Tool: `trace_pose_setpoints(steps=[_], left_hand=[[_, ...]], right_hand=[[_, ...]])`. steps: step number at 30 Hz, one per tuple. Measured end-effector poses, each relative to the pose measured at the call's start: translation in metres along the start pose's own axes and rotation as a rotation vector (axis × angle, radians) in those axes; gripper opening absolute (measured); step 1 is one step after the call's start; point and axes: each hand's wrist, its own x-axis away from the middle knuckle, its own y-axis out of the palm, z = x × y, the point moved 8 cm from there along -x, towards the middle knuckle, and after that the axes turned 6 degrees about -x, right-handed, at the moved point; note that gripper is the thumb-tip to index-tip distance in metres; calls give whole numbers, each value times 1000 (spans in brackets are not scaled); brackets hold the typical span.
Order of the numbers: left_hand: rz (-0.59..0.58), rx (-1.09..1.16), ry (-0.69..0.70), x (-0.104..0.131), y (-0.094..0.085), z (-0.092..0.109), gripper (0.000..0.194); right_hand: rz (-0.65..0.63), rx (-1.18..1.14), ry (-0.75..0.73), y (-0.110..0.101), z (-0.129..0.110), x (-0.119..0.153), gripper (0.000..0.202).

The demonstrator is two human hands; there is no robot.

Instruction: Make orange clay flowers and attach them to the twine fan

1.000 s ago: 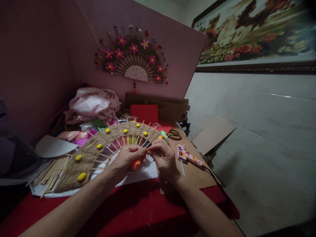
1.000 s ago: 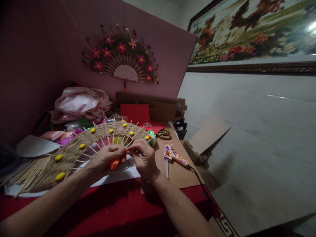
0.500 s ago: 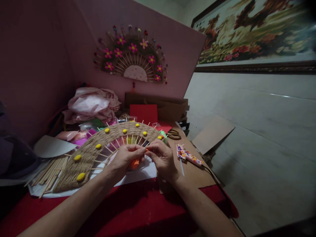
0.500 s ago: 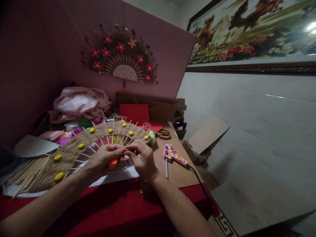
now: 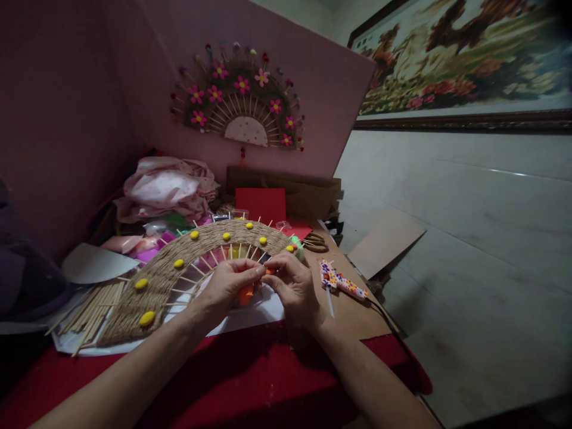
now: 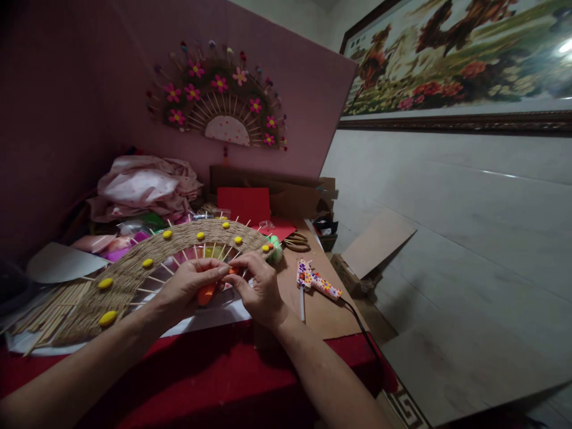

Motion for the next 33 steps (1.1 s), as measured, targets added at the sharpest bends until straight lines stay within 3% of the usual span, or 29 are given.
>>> trace_pose_setpoints(steps=[7,13,23,33], left_hand=[[16,25,4,1,3,4,23],[19,237,32,6,1,13,9],[40,216,21,7,-3,15,13],[100,237,-13,6,-5,9,9]], right_hand=[[32,16,50,-2,6,0,6],[181,-271,268,-11,26,4,16],[45,-354,250,2,19,0,10],[18,-372,242,6,19,3,7]])
